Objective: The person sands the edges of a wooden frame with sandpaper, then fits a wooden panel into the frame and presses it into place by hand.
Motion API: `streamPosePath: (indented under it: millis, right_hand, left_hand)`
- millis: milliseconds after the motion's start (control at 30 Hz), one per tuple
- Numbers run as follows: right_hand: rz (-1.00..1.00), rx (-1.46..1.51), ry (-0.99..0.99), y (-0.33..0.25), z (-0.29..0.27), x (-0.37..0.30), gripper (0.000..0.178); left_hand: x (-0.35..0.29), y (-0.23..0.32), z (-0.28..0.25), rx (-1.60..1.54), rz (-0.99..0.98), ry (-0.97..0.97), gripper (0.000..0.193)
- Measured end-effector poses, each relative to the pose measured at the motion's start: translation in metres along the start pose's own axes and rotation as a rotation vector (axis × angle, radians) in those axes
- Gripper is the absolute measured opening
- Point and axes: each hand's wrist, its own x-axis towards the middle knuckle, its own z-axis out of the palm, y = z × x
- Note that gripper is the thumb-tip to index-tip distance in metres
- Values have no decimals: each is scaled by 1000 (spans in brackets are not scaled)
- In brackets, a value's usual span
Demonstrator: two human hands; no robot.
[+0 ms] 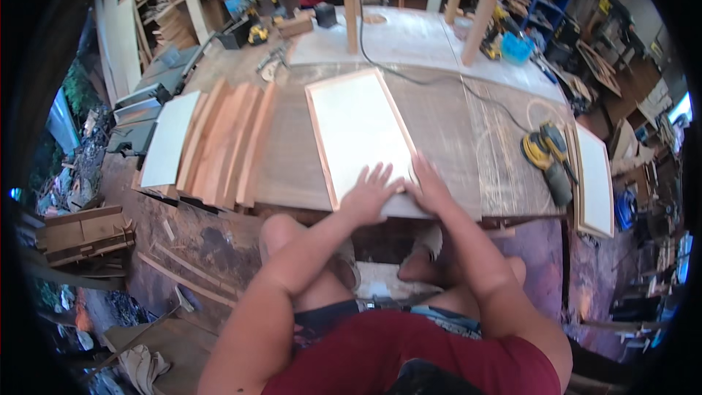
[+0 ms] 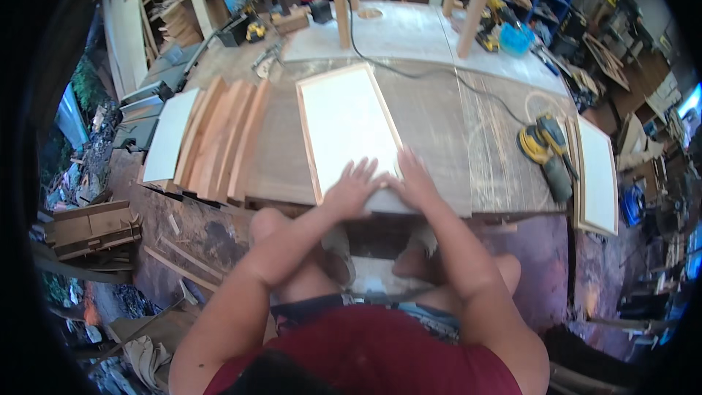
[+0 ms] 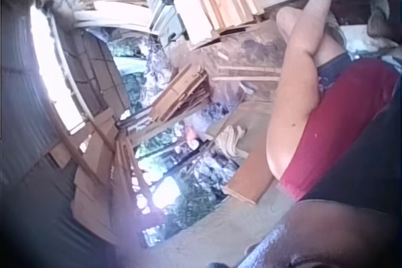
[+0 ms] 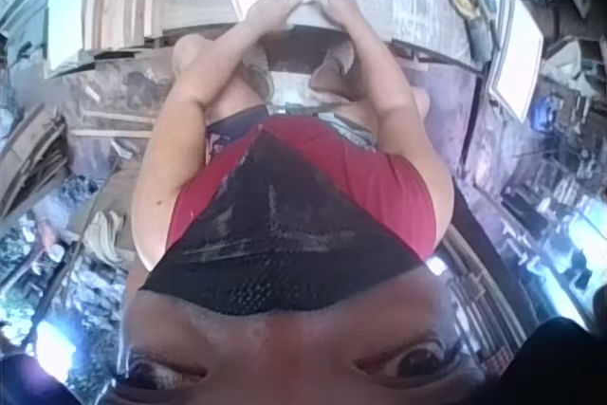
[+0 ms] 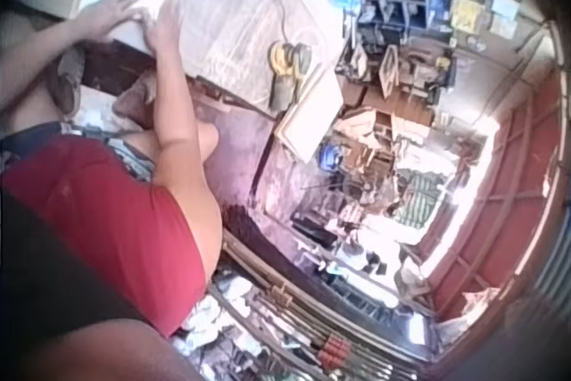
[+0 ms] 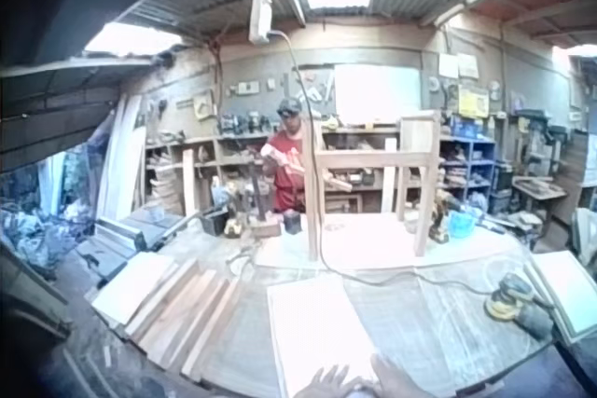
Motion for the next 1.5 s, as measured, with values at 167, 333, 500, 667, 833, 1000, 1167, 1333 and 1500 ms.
streamPosePath:
  millis: [167,333,500,667,833,1000,1167,1333,1500]
  right_hand:
    - [-9,22,-79,14,0,-7,86]
    - [-1,-78,-46,24,14,100,87]
    - [20,-4,-11,29,17,218,91]
    - [64,64,-27,42,41,314,92]
    - [27,51,27,48,40,352,90]
    - [53,-10,15,35,31,301,89]
    - [31,32,-2,29,24,191,86]
    - [20,-14,-35,18,12,47,84]
    - [14,-6,-57,10,4,-29,85]
  left_hand:
    - [0,-2,-5,14,15,-31,107]
    - [2,-4,-6,9,37,-34,107]
    - [9,-6,-7,4,29,-63,108]
    - [12,-11,-5,-41,50,-57,103]
    - [11,-11,-4,-26,47,-50,105]
    - [8,-9,-6,11,50,-19,107]
    - [4,-6,-4,8,35,-43,105]
    - [-2,-2,-3,4,36,-3,108]
    - [-3,-1,-2,5,27,-13,103]
